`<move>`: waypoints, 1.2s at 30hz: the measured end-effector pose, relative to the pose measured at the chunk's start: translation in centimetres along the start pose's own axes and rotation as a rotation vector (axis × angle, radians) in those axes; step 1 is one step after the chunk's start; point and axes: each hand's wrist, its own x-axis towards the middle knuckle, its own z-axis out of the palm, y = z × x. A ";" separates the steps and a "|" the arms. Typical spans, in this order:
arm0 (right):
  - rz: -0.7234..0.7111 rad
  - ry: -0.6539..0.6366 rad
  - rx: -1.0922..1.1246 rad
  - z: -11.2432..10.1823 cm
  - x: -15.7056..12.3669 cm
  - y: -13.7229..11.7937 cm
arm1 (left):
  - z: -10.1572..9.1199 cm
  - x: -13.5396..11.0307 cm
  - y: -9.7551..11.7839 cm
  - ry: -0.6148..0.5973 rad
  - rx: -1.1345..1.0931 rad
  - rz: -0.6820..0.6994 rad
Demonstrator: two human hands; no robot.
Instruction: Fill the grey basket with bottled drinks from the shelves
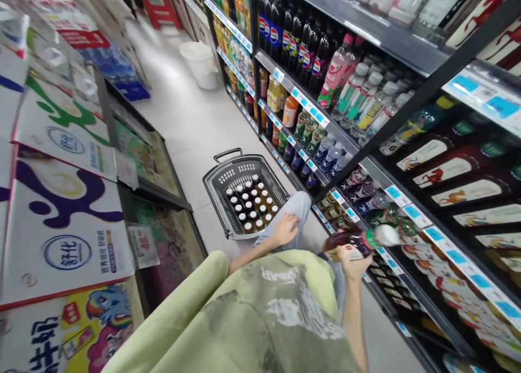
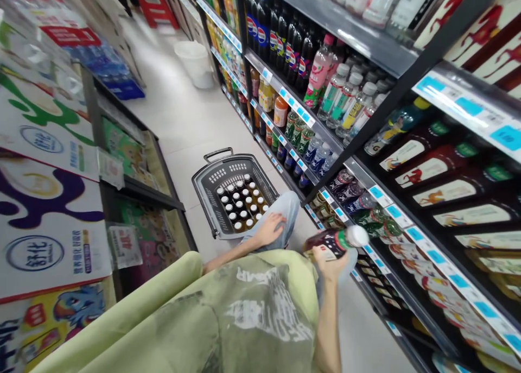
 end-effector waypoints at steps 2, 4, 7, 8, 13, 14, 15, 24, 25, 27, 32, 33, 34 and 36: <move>0.092 -0.082 0.010 2.1 -3.4 2.6 | 0.2 0.1 1.3 -0.039 -0.114 0.010; 0.182 -0.182 0.012 3.3 -6.4 4.6 | 1.0 -0.2 2.2 -0.154 -0.200 0.028; 0.325 -0.249 0.046 4.0 -8.7 6.2 | 2.8 -1.0 2.7 -0.384 -0.369 0.011; 0.363 -0.242 0.061 4.1 -8.9 6.4 | 3.4 -1.3 2.7 -0.452 -0.408 -0.002; 0.368 -0.179 0.088 4.0 -7.5 7.1 | 4.9 -1.4 2.2 -0.674 -0.629 -0.149; 0.358 -0.178 0.096 4.1 -7.3 7.1 | 4.9 -1.2 2.1 -0.695 -0.669 -0.180; 0.352 -0.179 0.106 4.2 -7.1 7.1 | 4.8 -1.0 2.0 -0.705 -0.687 -0.197; 0.344 -0.186 0.298 5.3 -6.9 6.3 | 3.6 -0.4 0.9 -0.620 -0.646 -0.222; 0.362 -0.190 0.321 5.3 -6.9 6.6 | 3.5 -0.3 0.8 -0.604 -0.650 -0.227; 0.444 -0.215 0.377 5.3 -6.8 7.3 | 3.3 0.2 0.7 -0.569 -0.687 -0.245; 0.895 -0.444 0.612 5.0 -5.6 9.4 | 2.7 3.0 1.7 -0.478 -0.899 -0.348; 0.958 -0.497 0.636 4.9 -5.3 9.8 | 2.8 3.6 2.2 -0.472 -0.943 -0.371; 0.998 -0.537 0.652 4.7 -4.9 10.2 | 2.9 4.0 2.6 -0.465 -0.984 -0.395; 1.026 -0.580 0.696 4.5 -4.4 11.0 | 3.3 4.6 3.5 -0.435 -1.060 -0.444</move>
